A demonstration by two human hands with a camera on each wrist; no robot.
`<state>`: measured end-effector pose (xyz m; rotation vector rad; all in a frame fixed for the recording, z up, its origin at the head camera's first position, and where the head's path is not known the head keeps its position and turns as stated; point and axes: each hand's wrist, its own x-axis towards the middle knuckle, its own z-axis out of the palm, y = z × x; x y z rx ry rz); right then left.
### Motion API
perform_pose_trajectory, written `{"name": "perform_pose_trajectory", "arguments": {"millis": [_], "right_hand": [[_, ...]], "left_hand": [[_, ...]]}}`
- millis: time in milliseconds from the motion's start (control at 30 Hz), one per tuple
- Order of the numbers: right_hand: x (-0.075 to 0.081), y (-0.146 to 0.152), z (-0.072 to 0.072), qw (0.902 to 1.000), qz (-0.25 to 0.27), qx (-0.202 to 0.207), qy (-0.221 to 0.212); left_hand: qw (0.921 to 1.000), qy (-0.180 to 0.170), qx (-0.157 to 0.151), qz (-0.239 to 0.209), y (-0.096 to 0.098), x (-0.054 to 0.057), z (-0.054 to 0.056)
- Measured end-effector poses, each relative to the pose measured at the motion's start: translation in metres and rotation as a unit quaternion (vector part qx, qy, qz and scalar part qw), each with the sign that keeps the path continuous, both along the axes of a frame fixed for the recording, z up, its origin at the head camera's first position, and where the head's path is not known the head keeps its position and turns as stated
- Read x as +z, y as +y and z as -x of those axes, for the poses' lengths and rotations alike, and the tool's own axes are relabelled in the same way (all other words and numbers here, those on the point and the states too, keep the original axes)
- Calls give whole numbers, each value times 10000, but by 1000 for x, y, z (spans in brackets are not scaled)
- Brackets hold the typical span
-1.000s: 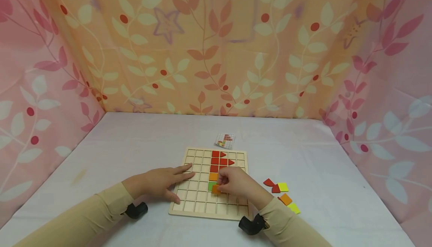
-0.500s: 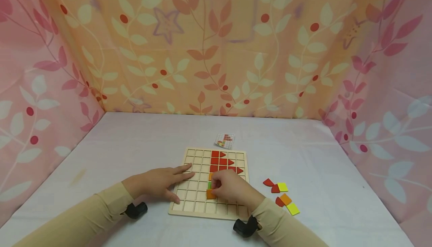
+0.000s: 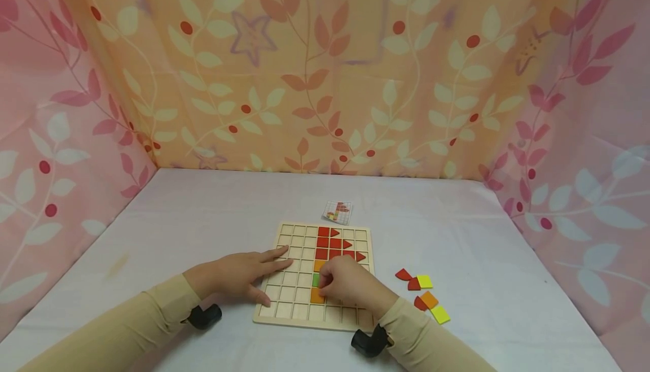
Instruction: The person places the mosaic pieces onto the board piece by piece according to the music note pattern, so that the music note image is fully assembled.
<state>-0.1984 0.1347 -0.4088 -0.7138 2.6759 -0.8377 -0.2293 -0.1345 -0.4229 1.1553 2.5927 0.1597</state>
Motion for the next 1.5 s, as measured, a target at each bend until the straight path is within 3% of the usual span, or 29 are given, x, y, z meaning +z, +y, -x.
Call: {"name": "perform_pose_trajectory", "arguments": {"millis": [367, 633, 800, 933, 1300, 1500], "right_hand": [[7, 23, 5, 9996, -110, 121, 220], [20, 69, 11, 9966, -132, -811, 26], [20, 98, 16, 9862, -332, -1593, -290], [18, 118, 17, 9781, -497, -1962, -489], [0, 151, 17, 9712, -878, -2103, -701], [-6, 150, 18, 9759, -668, -1974, -651]], "left_hand": [[10000, -42, 13, 5, 1, 0, 0], [10000, 11, -1, -18, 0, -3, 0], [10000, 11, 16, 27, 0, -2, 0], [10000, -38, 37, 36, 1, 0, -1], [10000, -66, 66, 9, 1, 1, -2], [9999, -83, 98, -8, 1, 2, -2]]}}
